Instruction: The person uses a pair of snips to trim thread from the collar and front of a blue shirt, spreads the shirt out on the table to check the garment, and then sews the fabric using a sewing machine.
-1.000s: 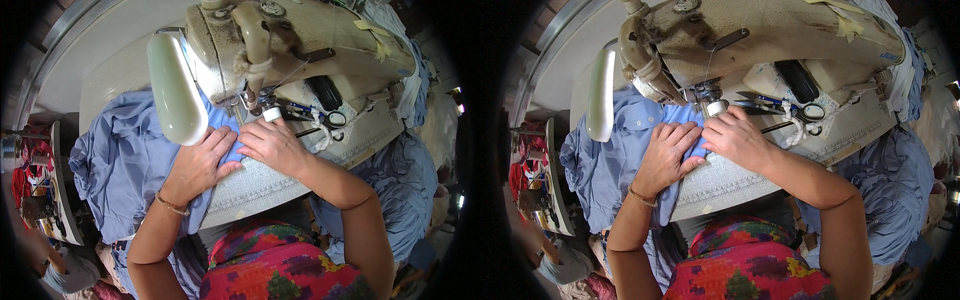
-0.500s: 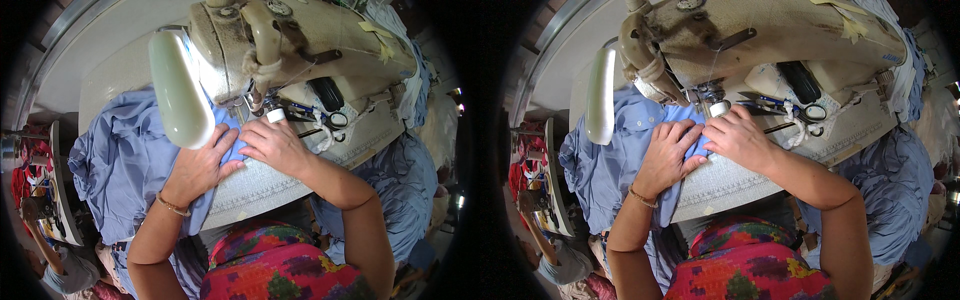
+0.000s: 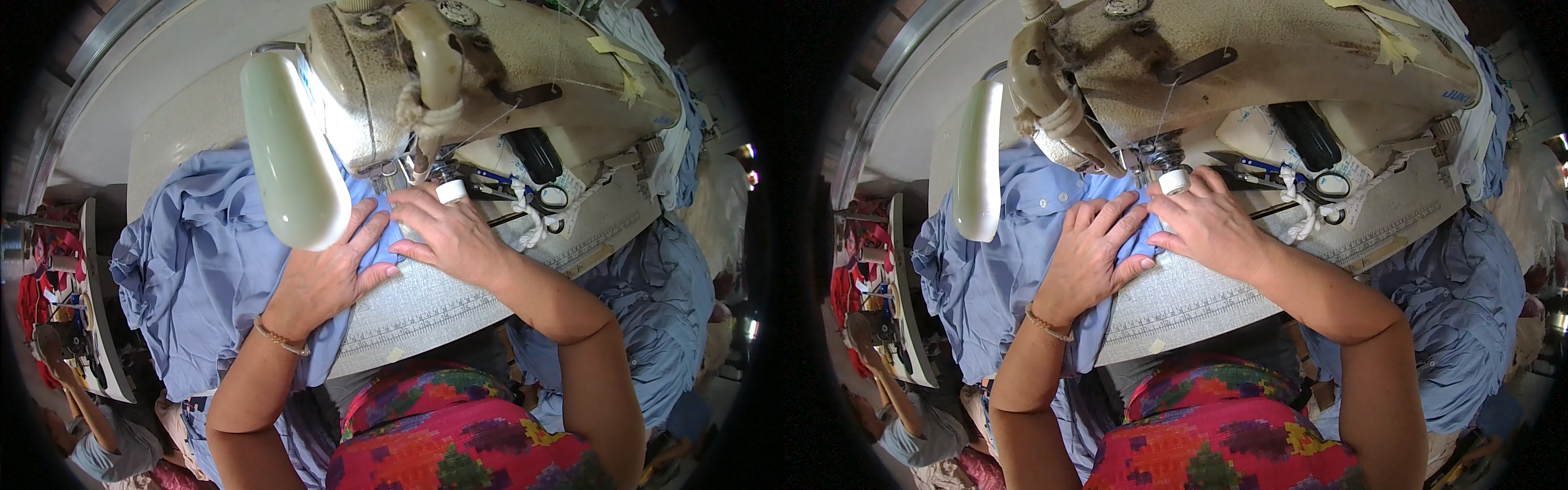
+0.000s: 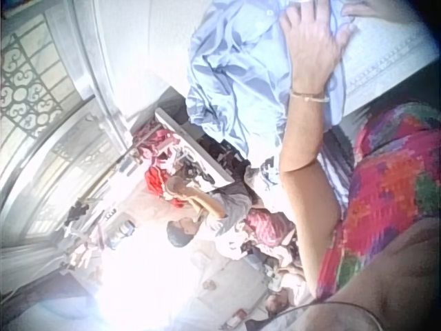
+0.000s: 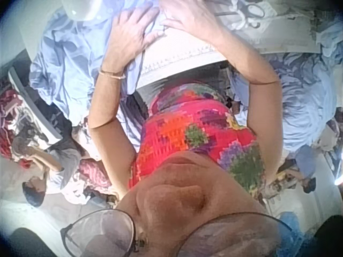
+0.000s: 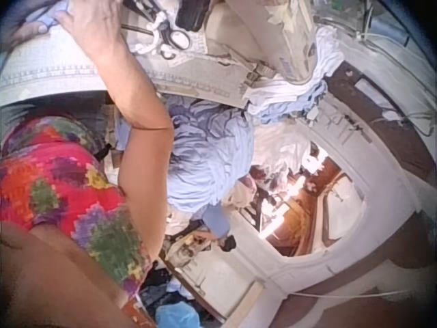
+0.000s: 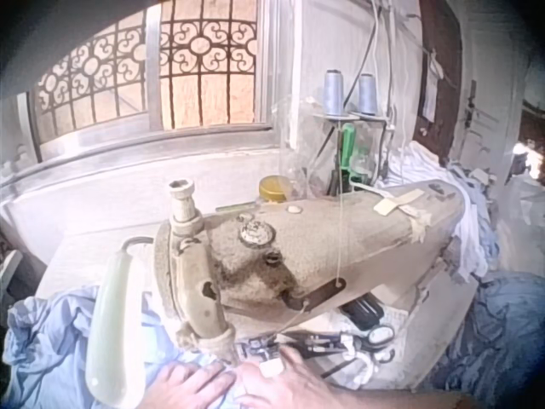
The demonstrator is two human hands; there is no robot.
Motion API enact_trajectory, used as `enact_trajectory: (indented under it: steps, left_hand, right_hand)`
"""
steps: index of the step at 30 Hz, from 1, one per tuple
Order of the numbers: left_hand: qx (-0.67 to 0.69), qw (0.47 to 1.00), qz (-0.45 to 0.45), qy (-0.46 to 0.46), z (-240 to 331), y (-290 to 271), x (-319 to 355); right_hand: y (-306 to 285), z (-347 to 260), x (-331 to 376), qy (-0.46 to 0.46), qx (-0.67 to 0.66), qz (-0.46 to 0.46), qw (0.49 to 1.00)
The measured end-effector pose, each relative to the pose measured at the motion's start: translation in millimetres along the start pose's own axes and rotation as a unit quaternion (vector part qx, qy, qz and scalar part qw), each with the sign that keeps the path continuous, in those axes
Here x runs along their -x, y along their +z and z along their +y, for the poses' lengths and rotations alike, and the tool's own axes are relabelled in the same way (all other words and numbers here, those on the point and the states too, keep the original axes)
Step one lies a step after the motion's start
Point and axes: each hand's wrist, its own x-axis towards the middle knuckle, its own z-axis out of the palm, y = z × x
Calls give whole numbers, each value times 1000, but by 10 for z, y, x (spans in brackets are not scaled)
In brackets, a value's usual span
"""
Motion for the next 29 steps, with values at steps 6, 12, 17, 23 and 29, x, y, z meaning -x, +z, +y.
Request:
enact_trajectory:
  steps: [6,12,17,23,29]
  left_hand:
    - [-7,1000,-2,6,-8,-6,2]
    - [-2,1000,2,5,-14,-8,7]
    - [-21,1000,3,18,-7,1,1]
    - [-27,999,3,17,-22,-1,19]
    - [-28,999,2,20,-12,-9,6]
  right_hand:
    - [-6,59,-89,89,-103,43,990]
    - [113,184,-309,161,-129,54,977]
    - [365,360,-319,194,-187,89,959]
    - [268,240,-398,230,-131,40,964]
    - [47,492,-474,155,25,77,985]
